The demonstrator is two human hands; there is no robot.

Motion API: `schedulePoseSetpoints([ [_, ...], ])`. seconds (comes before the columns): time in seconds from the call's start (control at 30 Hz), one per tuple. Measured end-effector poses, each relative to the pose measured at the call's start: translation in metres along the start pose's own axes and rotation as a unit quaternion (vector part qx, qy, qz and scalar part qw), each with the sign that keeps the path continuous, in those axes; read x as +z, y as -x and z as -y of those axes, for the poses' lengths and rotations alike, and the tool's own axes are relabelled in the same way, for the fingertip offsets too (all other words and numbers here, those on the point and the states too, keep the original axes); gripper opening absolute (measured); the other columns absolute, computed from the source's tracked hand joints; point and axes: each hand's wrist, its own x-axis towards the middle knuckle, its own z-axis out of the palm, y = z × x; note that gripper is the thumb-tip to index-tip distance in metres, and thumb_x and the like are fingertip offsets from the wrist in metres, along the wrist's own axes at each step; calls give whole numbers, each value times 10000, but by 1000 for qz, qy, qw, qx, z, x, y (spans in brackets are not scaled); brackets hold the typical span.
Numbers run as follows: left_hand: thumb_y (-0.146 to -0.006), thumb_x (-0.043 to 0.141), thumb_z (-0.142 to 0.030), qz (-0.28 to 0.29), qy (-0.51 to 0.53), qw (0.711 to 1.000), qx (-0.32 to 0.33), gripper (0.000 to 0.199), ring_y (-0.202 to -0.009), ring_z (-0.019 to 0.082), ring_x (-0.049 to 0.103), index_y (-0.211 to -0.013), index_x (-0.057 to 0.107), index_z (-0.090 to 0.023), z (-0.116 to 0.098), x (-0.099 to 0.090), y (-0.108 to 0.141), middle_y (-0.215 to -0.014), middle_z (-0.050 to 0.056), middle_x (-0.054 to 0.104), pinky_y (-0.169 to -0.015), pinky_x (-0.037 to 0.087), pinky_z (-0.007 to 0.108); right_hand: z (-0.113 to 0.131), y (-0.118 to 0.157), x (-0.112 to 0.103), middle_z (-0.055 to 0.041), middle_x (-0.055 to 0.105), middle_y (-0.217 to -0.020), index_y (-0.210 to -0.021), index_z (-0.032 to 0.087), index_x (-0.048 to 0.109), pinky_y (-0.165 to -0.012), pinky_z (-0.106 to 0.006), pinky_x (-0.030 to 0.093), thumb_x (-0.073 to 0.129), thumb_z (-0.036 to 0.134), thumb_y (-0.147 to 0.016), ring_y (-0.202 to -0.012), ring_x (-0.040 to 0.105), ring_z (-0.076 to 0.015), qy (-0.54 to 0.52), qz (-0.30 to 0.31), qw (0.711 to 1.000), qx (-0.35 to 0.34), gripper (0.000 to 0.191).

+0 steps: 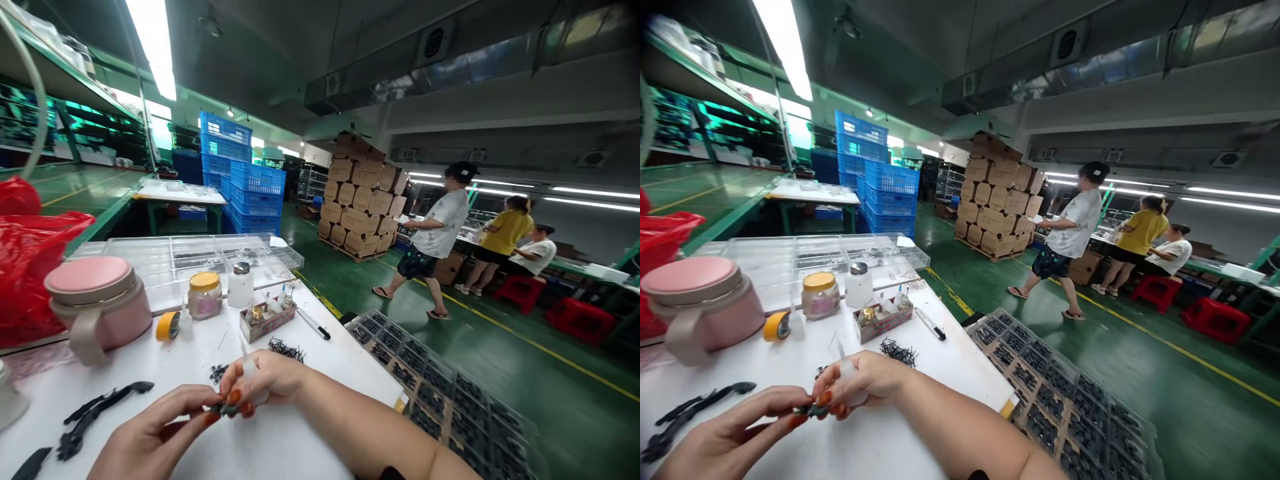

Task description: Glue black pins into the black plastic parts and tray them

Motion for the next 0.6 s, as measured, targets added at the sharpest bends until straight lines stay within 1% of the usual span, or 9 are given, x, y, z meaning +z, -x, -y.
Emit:
schedulePoseSetpoints([
  [0.07,-720,728,-584,58,16,998,19,339,-863,237,692,-855,779,-277,-14,-2,0,-947,30,729,-749,578,235,2,1,-2,7,635,-635,-875,123,635,-510,-245,410,928,231,-439,-487,548,-111,10,11,999,36,537],
  [0.1,-732,720,-570,73,19,997,21,330,-844,230,688,-862,780,-273,-19,-2,0,-939,33,727,-738,572,235,3,2,-3,9,636,-643,-896,128,631,-518,-251,414,930,211,-430,-492,554,-115,15,12,999,49,560],
  [0.13,-742,710,-562,80,20,996,17,330,-820,221,681,-878,779,-269,-23,-3,1,-928,34,723,-719,564,234,4,3,-3,11,635,-652,-918,131,631,-523,-254,416,932,202,-423,-501,561,-120,19,9,998,56,584],
  [0.2,-745,695,-555,60,20,998,-9,356,-773,205,662,-930,771,-261,-27,-3,2,-895,31,713,-677,546,237,8,6,-4,11,629,-674,-963,126,647,-524,-251,414,933,206,-426,-525,566,-122,25,-7,998,52,614],
  [0.3,-750,664,-563,3,23,998,-58,413,-763,207,643,-988,754,-238,-24,-5,3,-849,33,697,-688,535,260,19,14,-6,-5,609,-701,-982,96,688,-524,-246,421,920,241,-487,-557,547,-109,32,-69,997,12,566],
  [0.37,-765,633,-572,-12,26,996,-83,424,-787,219,641,-976,748,-223,-21,-6,3,-841,42,694,-731,533,285,30,23,-9,0,591,-678,-925,100,699,-514,-238,421,911,267,-514,-539,517,-93,35,-115,993,-20,492],
  [0.47,-792,593,-569,0,31,994,-101,419,-822,235,637,-951,738,-210,-23,-6,4,-867,56,697,-786,525,316,49,46,-17,24,571,-647,-871,139,688,-494,-215,407,909,253,-512,-516,490,-77,30,-168,983,-65,436],
  [0.6,-805,561,-544,25,34,993,-108,398,-844,246,632,-917,735,-203,-32,-5,5,-879,67,700,-796,523,332,69,93,-35,28,585,-688,-859,170,669,-490,-180,411,906,219,-519,-552,518,-71,6,-252,959,-128,418],
])
